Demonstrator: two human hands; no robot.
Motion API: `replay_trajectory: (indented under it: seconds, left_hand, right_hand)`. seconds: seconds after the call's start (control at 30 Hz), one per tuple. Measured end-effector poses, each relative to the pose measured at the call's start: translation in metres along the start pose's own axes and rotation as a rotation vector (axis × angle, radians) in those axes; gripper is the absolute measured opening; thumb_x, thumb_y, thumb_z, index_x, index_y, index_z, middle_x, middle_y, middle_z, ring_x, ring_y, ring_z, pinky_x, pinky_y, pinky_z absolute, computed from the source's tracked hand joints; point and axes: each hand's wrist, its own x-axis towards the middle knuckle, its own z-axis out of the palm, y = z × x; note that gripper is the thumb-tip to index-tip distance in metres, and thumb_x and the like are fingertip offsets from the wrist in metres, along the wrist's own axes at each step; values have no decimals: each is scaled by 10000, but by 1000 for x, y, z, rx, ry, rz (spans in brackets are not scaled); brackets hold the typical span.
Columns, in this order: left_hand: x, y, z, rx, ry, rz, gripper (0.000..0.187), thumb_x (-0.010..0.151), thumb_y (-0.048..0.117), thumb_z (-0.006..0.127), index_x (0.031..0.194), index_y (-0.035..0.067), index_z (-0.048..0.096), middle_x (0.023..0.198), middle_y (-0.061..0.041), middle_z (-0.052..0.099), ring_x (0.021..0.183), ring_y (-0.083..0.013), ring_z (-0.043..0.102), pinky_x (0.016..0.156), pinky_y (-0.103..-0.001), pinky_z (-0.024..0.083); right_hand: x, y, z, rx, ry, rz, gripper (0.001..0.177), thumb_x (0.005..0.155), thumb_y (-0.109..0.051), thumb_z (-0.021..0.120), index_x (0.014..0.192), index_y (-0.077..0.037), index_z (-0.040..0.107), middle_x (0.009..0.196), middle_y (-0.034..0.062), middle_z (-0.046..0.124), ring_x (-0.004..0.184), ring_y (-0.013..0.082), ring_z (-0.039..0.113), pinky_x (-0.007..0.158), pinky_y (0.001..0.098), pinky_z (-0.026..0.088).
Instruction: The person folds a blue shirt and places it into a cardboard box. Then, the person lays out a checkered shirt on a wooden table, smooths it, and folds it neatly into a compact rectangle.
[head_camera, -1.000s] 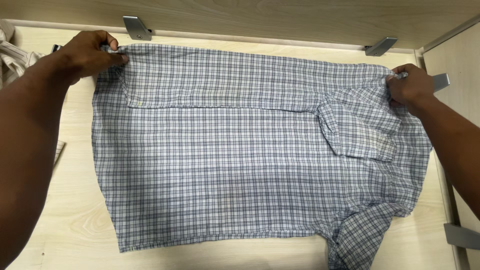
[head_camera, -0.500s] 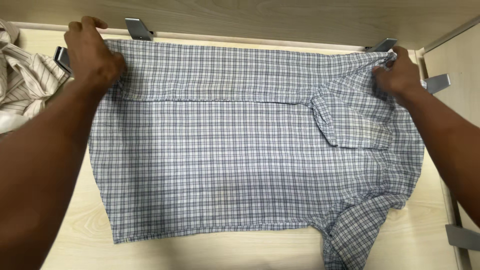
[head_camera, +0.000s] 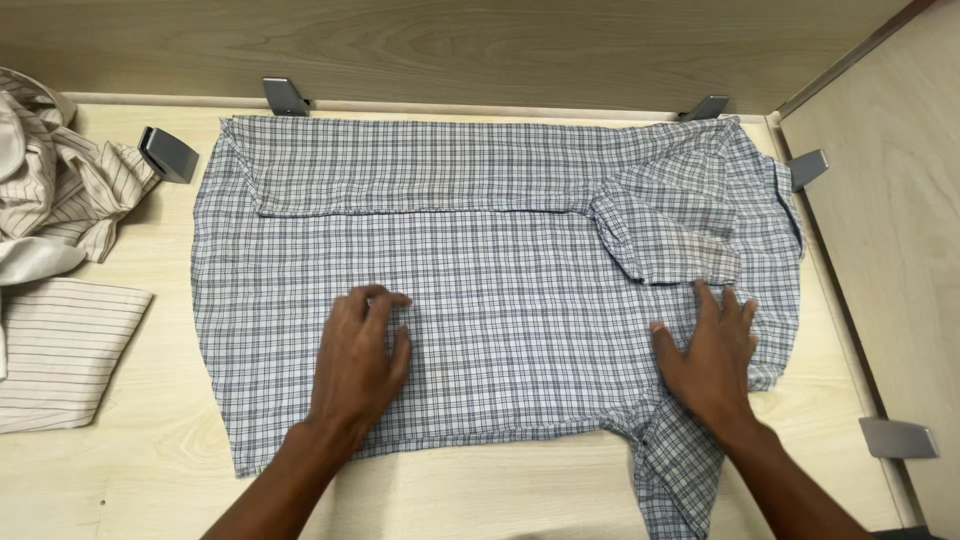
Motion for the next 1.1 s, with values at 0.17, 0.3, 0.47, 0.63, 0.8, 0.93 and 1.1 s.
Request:
replay_trajectory:
  seconds: [0.17,0.3,0.47,0.63,0.8,0.93,1.1]
  left_hand:
    - [-34,19,8,-74,-172,63,215,866,70,701,1080,55,711,1087,-115,657,1001,-251,637,891,-389,555]
    - [-43,36,18,-141,-241,202,192,864,46,678,1050,34,724,1068,-133,683,970,-268,659,869,-410,559]
    - [-45,65,30,-187,-367,392,184,881,34,658,1053,16,722,1060,-151,701,956,-299,662,830,-443,552]
    - [-44,95,43,-178,-453,498,207,875,2,625,1061,5,716,1020,-168,713,969,-324,675,827,-467,550]
    - [-40,125,59,-208,-528,572,341,879,11,602,1217,-7,647,1111,-199,686,1033,-346,666,869,-475,550]
    - [-36,143,71,-185,-579,593,474,888,54,607,1357,-2,560,1245,-208,639,1116,-348,638,924,-484,530]
    - [-28,161,80,-113,-737,565,649,889,199,673,1473,32,445,1422,-227,522,1275,-357,535,1044,-509,458]
  right_hand:
    - [-60,3,-2,-18,-67,-84,706,884,-388,663,1442,-5,466,1562,364,250,1485,569,108,1137,709,146]
    - [-84,7,-24,-11,-292,-123,475,922,-387,615,1334,-151,627,1538,137,428,1476,325,347,1241,597,179]
    - [-90,36,-51,24,-548,-241,490,851,-366,673,1327,-252,668,1504,-1,477,1441,237,388,1202,476,298]
    - [-88,54,-65,-163,-453,-621,602,799,-199,737,1396,-206,658,1483,75,530,1455,331,371,1175,562,180]
    - [-89,39,-75,-299,-614,-222,387,935,-310,651,1321,-300,674,1174,-30,619,1203,155,557,1116,350,467]
    - [-82,42,-79,-195,-590,-162,265,913,-355,723,1155,-248,737,1164,-26,607,1136,139,617,1024,325,543]
    - [-64,63,-77,172,-510,-339,174,880,-260,768,1017,-167,716,1263,12,654,1170,179,626,960,376,531]
